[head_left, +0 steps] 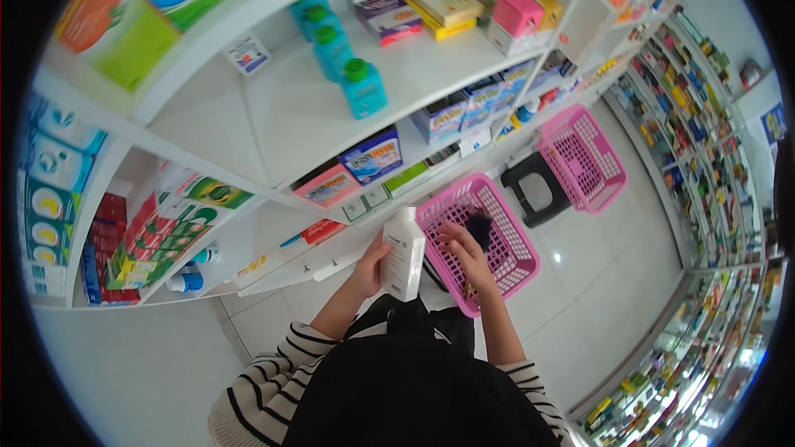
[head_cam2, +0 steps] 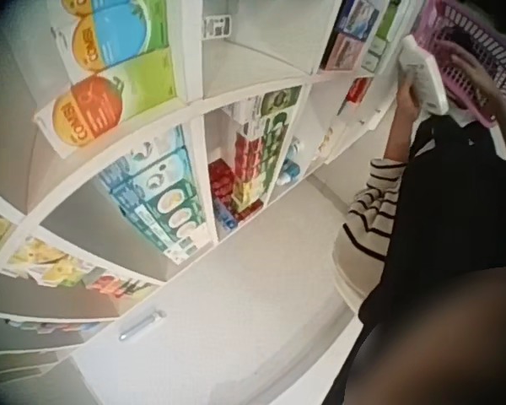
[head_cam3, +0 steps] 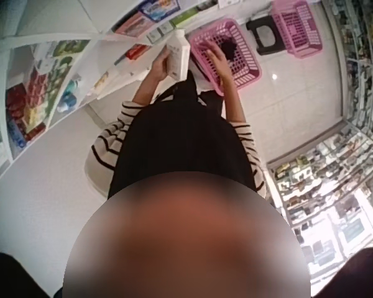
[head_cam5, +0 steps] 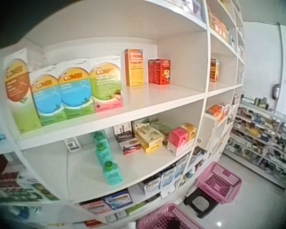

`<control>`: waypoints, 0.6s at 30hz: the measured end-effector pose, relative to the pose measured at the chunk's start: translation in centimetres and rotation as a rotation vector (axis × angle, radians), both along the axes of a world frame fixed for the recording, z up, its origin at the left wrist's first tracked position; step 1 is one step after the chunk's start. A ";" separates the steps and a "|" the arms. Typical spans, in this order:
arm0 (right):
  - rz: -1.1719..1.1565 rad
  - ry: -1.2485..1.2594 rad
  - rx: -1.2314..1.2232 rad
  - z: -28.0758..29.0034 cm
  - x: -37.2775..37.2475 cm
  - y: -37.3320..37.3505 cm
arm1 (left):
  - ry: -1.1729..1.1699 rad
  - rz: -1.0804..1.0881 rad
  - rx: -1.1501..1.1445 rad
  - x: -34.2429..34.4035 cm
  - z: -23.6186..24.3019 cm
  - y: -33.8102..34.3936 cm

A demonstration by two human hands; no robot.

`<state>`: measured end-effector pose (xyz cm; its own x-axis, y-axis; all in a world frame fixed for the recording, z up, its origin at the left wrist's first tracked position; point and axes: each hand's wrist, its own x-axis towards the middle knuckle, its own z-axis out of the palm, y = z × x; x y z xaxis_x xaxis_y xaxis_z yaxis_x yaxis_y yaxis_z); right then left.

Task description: Dusting and organizing medicine boxes on pharmacy shelves using a feather duster.

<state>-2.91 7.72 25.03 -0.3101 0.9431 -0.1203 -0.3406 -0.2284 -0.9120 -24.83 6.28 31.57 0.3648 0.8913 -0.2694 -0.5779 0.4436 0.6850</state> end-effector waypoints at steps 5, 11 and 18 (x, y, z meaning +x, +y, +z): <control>0.338 0.224 0.286 11.0 -5.7 -0.6 | 0.315 0.116 0.580 0.5 4.6 1.6; 0.207 0.018 0.508 15.7 -10.4 0.8 | 0.851 0.427 0.835 -1.2 10.6 1.9; -0.109 -0.240 0.836 22.1 -16.9 6.0 | 1.018 0.767 0.917 -4.8 14.6 0.4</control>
<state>-19.82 13.75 47.14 -0.2686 0.7744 0.5729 -0.0989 0.5694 -0.8161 -29.68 6.64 46.15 -0.2252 0.7634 0.6055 0.3933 -0.4973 0.7733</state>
